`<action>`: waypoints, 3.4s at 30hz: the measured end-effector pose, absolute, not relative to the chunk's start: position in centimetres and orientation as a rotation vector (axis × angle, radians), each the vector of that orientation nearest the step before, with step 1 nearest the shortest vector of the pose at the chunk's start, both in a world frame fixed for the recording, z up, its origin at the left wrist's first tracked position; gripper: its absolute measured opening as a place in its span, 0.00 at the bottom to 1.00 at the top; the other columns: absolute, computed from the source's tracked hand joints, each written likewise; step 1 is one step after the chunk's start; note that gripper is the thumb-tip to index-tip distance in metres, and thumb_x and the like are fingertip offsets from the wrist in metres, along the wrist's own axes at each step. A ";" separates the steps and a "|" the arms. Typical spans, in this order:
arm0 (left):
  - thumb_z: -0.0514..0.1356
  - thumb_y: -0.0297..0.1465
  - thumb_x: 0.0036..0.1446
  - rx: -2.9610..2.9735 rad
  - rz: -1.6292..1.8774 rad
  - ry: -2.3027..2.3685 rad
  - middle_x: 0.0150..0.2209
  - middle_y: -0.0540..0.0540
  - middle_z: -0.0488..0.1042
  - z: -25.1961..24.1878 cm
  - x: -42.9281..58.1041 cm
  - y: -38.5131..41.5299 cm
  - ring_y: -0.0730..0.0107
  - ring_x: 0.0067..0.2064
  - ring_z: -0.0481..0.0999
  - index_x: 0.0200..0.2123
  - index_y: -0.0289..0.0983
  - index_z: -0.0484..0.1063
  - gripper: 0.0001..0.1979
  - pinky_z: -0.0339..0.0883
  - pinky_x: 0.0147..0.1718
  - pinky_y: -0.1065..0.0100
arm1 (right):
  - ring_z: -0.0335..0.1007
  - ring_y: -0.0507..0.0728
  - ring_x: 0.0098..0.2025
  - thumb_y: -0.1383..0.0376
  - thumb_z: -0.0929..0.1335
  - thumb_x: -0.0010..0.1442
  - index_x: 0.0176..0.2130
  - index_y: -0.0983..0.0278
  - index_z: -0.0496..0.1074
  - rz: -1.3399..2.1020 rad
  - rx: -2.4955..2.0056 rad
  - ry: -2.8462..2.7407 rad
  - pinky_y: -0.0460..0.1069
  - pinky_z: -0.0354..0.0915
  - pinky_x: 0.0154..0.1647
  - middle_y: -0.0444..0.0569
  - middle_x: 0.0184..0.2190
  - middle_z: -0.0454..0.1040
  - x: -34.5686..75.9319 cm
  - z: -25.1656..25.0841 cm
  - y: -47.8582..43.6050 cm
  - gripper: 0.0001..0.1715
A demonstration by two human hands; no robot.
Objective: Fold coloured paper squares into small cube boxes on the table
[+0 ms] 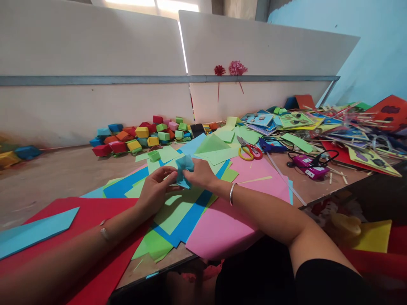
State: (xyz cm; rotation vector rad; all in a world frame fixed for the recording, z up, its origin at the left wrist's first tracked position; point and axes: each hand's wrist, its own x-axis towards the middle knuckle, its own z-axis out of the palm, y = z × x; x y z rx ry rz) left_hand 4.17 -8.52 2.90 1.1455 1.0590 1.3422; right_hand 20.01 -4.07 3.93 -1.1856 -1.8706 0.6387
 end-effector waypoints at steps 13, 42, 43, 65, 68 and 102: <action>0.75 0.40 0.39 1.168 1.285 1.018 0.32 0.47 0.79 2.5 3.9 -8.3 0.64 0.31 0.81 0.39 0.36 0.72 0.25 0.77 0.35 0.63 | 0.63 0.50 0.29 0.65 0.67 0.43 0.27 0.65 0.71 0.974 -0.952 -1.796 0.45 0.62 0.32 0.40 0.24 0.69 20.2 3.0 -3.1 0.07; 0.72 0.39 0.37 1.205 1.403 1.099 0.30 0.51 0.73 2.7 4.2 -8.1 0.70 0.28 0.73 0.34 0.36 0.71 0.22 0.71 0.24 0.70 | 0.65 0.52 0.28 0.62 0.73 0.42 0.29 0.66 0.75 1.042 -0.996 -1.734 0.48 0.65 0.33 0.43 0.25 0.74 20.3 2.8 -3.1 0.11; 0.71 0.37 0.37 1.198 1.405 1.087 0.30 0.50 0.74 2.7 4.1 -8.1 0.71 0.28 0.73 0.33 0.36 0.71 0.20 0.70 0.25 0.70 | 0.65 0.52 0.28 0.62 0.72 0.42 0.29 0.66 0.75 1.050 -0.999 -1.730 0.48 0.65 0.33 0.43 0.25 0.74 20.3 2.9 -3.2 0.11; 0.69 0.37 0.38 1.169 1.328 1.131 0.30 0.49 0.76 2.6 4.2 -7.8 0.73 0.26 0.72 0.33 0.36 0.75 0.17 0.67 0.25 0.71 | 0.63 0.49 0.26 0.67 0.69 0.40 0.26 0.65 0.69 1.253 -1.092 -1.523 0.46 0.64 0.29 0.40 0.22 0.69 19.9 3.8 -4.0 0.07; 0.70 0.37 0.38 1.175 1.312 1.085 0.29 0.50 0.75 2.7 4.2 -8.0 0.74 0.25 0.70 0.33 0.36 0.76 0.17 0.65 0.23 0.72 | 0.63 0.49 0.25 0.68 0.68 0.40 0.27 0.64 0.69 1.269 -1.115 -1.490 0.46 0.63 0.28 0.39 0.22 0.68 19.8 3.6 -3.8 0.07; 0.75 0.36 0.34 1.076 1.296 0.924 0.34 0.47 0.78 2.1 3.9 -7.3 0.68 0.34 0.78 0.36 0.35 0.76 0.23 0.73 0.36 0.65 | 0.70 0.52 0.32 0.66 0.71 0.41 0.29 0.65 0.76 1.123 -0.850 -1.645 0.47 0.67 0.36 0.44 0.28 0.75 20.2 3.7 -3.7 0.09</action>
